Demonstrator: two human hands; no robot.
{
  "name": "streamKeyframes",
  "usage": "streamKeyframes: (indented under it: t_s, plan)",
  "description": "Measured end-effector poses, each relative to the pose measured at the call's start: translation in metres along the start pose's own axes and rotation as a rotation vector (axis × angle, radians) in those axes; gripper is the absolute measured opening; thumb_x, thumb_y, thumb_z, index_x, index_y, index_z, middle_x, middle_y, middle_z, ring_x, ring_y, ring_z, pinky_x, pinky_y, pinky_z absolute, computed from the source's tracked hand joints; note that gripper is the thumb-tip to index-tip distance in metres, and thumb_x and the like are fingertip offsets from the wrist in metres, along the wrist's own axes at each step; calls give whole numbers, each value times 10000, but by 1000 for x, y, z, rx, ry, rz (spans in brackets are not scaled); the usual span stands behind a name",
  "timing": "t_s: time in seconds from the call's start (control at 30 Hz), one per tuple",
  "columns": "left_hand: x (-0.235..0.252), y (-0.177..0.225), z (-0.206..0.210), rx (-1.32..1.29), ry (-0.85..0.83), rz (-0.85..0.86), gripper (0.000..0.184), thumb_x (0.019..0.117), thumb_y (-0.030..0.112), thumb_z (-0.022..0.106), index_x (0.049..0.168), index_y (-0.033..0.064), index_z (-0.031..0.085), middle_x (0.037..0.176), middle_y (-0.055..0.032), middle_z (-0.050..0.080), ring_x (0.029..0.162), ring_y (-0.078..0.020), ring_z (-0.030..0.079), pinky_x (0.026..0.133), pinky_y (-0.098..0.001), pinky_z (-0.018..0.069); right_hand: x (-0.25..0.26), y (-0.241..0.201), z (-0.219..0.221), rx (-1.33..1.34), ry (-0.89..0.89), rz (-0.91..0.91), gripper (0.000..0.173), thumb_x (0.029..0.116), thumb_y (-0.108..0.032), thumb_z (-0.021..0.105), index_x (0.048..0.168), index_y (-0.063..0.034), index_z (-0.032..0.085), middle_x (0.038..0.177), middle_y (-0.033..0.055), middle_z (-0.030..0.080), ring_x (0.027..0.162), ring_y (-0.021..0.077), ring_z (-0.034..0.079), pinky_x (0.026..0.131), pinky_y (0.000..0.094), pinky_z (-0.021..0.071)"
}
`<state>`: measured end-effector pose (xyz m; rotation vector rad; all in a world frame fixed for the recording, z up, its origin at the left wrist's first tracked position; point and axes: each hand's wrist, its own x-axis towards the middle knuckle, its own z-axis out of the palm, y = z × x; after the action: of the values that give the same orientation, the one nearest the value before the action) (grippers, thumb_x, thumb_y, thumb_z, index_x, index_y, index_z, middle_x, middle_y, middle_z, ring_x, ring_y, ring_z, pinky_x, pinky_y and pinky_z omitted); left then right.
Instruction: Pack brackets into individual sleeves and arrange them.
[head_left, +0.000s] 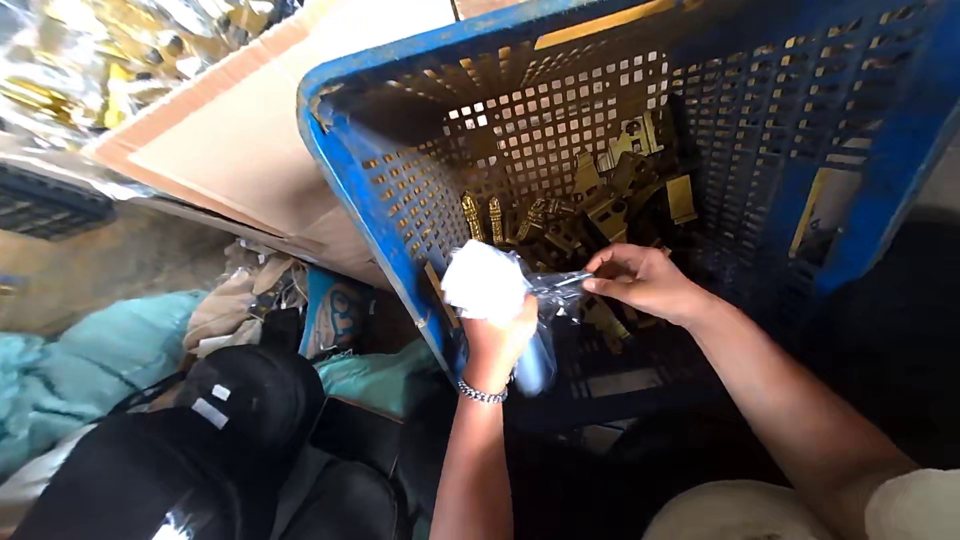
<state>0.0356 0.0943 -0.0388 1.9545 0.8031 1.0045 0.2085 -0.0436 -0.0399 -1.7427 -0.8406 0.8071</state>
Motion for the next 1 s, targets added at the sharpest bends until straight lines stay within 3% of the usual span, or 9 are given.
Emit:
streamKeyframes:
  t_s: [0.1, 0.2, 0.3, 0.43, 0.57, 0.7, 0.83, 0.9, 1.0]
  plan:
    - [7, -2, -9, -72, 77, -82, 448, 727, 54, 819, 1102, -38, 592, 889, 5, 684, 814, -6, 665, 773, -210, 577, 13, 38, 15, -507, -115, 200, 687, 943, -364, 740, 1438, 52, 508, 1456, 326, 472, 1327, 507, 475, 1071, 653, 409]
    - [6, 1, -7, -158, 86, -113, 453, 733, 24, 814, 1116, -40, 582, 901, 14, 682, 846, -7, 666, 809, -207, 577, 10, 77, 46, -730, -219, 90, 665, 948, -56, 654, 1566, -171, 436, 1613, 306, 272, 1421, 593, 306, 1096, 707, 351]
    - [4, 0, -4, -148, 66, -148, 542, 725, 51, 824, 1167, -101, 549, 939, -37, 674, 876, -18, 658, 839, -202, 563, 9, 83, 41, -448, -50, 30, 498, 923, 65, 592, 1403, -65, 615, 1497, 297, 440, 1368, 480, 446, 1122, 567, 411]
    - [8, -1, -6, -114, 58, -170, 549, 731, 70, 823, 1164, -131, 550, 936, -66, 683, 878, -25, 661, 847, -198, 558, -5, 56, -16, 284, 96, 54, 504, 977, -63, 575, 1476, -52, 501, 1461, 131, 541, 1253, 189, 595, 1019, 353, 533]
    - [9, -4, -1, -56, 7, -153, 549, 738, 96, 822, 1159, -143, 564, 950, -84, 690, 890, -16, 657, 865, -191, 544, -24, 35, -47, 736, -137, 8, 953, 836, -670, 704, 1562, -198, 305, 1294, 35, 636, 1069, 230, 693, 875, 427, 613]
    - [1, -7, 5, 0, -29, -126, 508, 738, 102, 822, 1117, -149, 593, 932, -92, 702, 868, -4, 663, 851, -177, 543, -20, -8, -23, 517, -147, 101, 646, 798, -139, 762, 1357, -99, 441, 893, 7, 664, 674, 111, 665, 614, 252, 587]
    - [-3, 0, -1, -3, -71, -170, 633, 715, 108, 849, 1189, -196, 560, 1044, -173, 696, 967, -43, 659, 906, -197, 523, -13, -30, -27, 368, -407, 20, 574, 866, -71, 685, 1415, -65, 516, 1165, 59, 693, 848, 162, 724, 668, 305, 639]
    - [-5, 20, -1, -175, -173, -396, 654, 779, 47, 834, 1293, -161, 487, 1123, -155, 657, 1021, -61, 643, 924, -209, 526, -4, -38, -17, 66, -397, 28, 474, 928, -149, 716, 1363, -36, 562, 1060, 67, 694, 795, 104, 695, 687, 265, 602]
    - [4, 39, 2, -483, -131, -627, 468, 857, -55, 745, 1256, -80, 503, 1025, -98, 675, 925, -83, 672, 847, -243, 572, 9, -34, 8, -360, -182, -122, 511, 950, -194, 705, 1363, 60, 543, 1171, 240, 679, 1060, 314, 683, 966, 479, 535]
